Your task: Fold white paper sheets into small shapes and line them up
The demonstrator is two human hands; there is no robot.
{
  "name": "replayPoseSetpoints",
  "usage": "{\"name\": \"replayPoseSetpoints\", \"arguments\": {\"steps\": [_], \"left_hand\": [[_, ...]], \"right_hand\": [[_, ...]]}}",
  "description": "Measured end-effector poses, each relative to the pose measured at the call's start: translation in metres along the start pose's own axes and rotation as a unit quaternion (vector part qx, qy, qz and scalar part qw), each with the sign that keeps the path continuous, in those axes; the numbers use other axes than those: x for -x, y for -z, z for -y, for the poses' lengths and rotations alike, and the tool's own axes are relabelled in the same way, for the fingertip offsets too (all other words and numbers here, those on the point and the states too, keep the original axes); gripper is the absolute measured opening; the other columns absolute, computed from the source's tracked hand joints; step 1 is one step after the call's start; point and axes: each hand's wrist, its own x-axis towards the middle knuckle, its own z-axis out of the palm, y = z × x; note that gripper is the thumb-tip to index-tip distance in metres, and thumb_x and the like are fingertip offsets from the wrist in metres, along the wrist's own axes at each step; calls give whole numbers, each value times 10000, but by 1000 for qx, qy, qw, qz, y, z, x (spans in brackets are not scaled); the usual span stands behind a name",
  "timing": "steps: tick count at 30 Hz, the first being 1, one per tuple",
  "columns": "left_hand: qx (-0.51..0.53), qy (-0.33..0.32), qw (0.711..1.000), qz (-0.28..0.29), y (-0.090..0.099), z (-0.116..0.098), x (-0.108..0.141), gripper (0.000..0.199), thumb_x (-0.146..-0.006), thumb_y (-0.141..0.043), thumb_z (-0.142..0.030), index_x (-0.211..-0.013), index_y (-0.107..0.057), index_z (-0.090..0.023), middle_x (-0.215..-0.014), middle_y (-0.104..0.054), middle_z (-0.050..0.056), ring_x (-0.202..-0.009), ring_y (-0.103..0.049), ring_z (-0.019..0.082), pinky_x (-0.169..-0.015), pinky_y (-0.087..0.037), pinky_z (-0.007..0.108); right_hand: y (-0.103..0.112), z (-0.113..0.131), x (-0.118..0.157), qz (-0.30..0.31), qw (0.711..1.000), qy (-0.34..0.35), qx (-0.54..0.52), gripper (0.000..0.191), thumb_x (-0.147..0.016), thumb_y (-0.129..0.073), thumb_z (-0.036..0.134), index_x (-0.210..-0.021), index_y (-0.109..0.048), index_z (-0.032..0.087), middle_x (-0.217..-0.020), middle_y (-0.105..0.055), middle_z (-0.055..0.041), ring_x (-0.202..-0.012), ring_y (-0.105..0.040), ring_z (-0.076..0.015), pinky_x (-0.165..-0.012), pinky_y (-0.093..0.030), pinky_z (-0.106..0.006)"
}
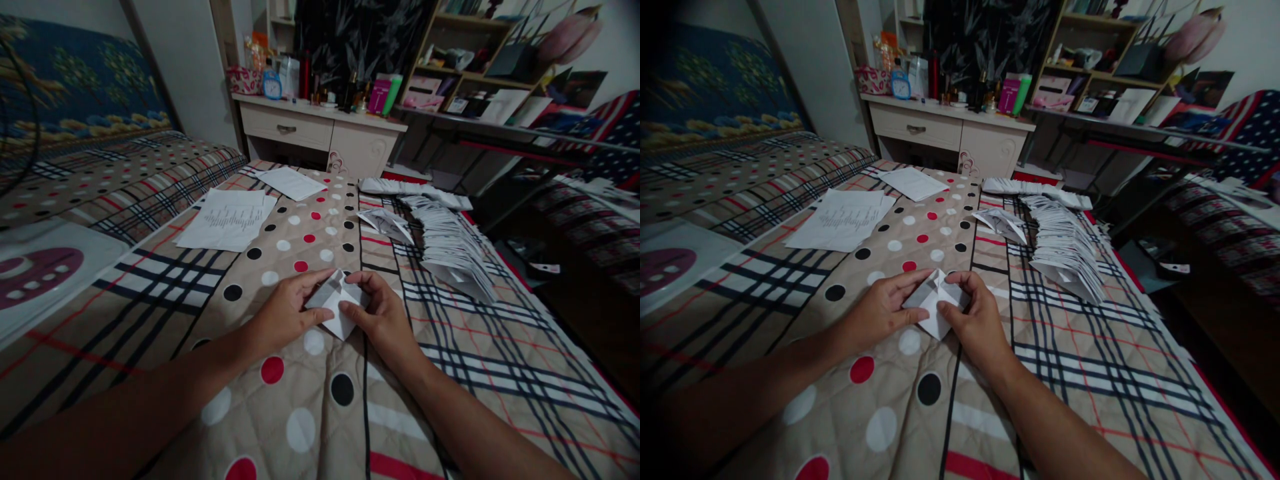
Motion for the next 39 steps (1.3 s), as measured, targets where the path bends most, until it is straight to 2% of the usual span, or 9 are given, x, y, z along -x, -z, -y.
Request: {"name": "replayPoseSetpoints", "arguments": {"steps": [7,11,19,25,30,33,39], "left_hand": [[-32,-11,999,7,-1,5,2,693,-669,-788,-151,-1333,-589,-164,-1184,-690,117,-1084,-653,252,-984,-510,413],[-76,-36,996,6,0,9,2,640,-676,-789,-165,-1295,-631,-179,-1182,-677,108,-1063,-652,244,-985,-509,398],[-33,-25,999,5,-3,6,2,663,-651,-820,-193,-1288,-638,-181,-1132,-680,107,-1004,-660,236,-926,-531,386],[-68,-28,997,21,-3,8,3,662,-669,-810,-188,-1305,-627,-183,-1163,-651,108,-973,-663,218,-887,-551,358],[-72,-29,997,26,-5,6,4,630,-679,-801,-181,-1288,-642,-188,-1166,-659,104,-947,-677,204,-867,-567,341],[-71,-28,997,19,-6,4,4,612,-671,-803,-168,-1265,-658,-174,-1210,-660,117,-965,-687,210,-884,-569,342],[-53,-19,998,-15,-6,4,1,419,-762,-727,-226,-1173,-707,-144,-1090,-748,106,-980,-714,233,-915,-572,381]], "right_hand": [[1,-5,3,-3,994,49,97,281,-753,-671,219,-1006,-548,229,-928,-617,-12,-818,-558,-168,-713,-436,-291],[0,-2,4,-12,985,78,153,311,-722,-668,171,-992,-527,232,-898,-600,3,-799,-541,-167,-712,-417,-291],[-1,2,3,-10,997,29,76,316,-694,-650,171,-979,-526,233,-877,-597,7,-770,-536,-165,-667,-411,-275],[0,-2,3,-29,992,62,104,275,-721,-696,196,-938,-531,228,-889,-610,2,-788,-545,-165,-691,-413,-276],[2,-3,6,-28,988,77,130,132,-868,-617,296,-950,-536,233,-881,-601,1,-775,-546,-156,-683,-411,-276],[3,-2,7,-33,978,98,179,75,-916,-552,303,-937,-537,233,-854,-591,1,-763,-541,-156,-683,-404,-283],[2,0,8,-24,934,177,311,169,-794,-629,178,-925,-534,228,-872,-591,-7,-780,-542,-176,-707,-399,-307]]}}
